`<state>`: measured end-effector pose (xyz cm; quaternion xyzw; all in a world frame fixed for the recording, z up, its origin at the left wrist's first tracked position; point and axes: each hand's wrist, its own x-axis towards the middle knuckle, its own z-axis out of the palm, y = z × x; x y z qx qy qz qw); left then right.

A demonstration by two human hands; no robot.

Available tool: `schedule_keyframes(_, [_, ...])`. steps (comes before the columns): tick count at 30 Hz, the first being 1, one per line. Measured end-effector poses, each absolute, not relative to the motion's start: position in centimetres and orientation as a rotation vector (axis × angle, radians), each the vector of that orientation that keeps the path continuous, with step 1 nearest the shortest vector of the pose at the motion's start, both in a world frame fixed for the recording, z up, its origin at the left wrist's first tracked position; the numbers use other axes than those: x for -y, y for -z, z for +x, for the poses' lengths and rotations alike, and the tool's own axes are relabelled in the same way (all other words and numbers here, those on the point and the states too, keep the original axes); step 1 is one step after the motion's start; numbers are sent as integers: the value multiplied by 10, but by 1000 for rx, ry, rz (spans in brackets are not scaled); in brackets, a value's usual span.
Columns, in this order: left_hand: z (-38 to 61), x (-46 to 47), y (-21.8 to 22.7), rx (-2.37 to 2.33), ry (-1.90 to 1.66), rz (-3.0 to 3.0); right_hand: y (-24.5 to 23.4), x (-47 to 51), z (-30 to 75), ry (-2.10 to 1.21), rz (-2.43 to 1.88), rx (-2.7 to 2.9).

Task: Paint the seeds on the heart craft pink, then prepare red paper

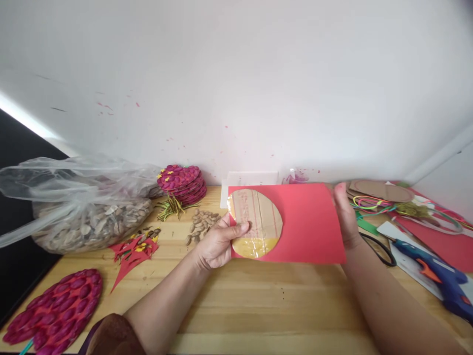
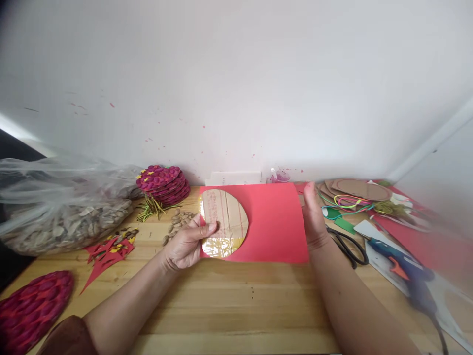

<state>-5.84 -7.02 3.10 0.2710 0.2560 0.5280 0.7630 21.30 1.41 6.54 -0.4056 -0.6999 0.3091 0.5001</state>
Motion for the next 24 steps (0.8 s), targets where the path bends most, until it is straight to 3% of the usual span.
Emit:
schedule_keyframes(9, [-51, 73, -22, -553, -981, 660, -52, -13, 206, -1437, -870, 1074])
schedule_keyframes(14, [-48, 70, -11, -640, -943, 642, -66, -11, 203, -1428, -689, 667])
schedule_keyframes(24, [-50, 68, -11, -701, -935, 640, -55, -18, 210, -1325, -830, 902])
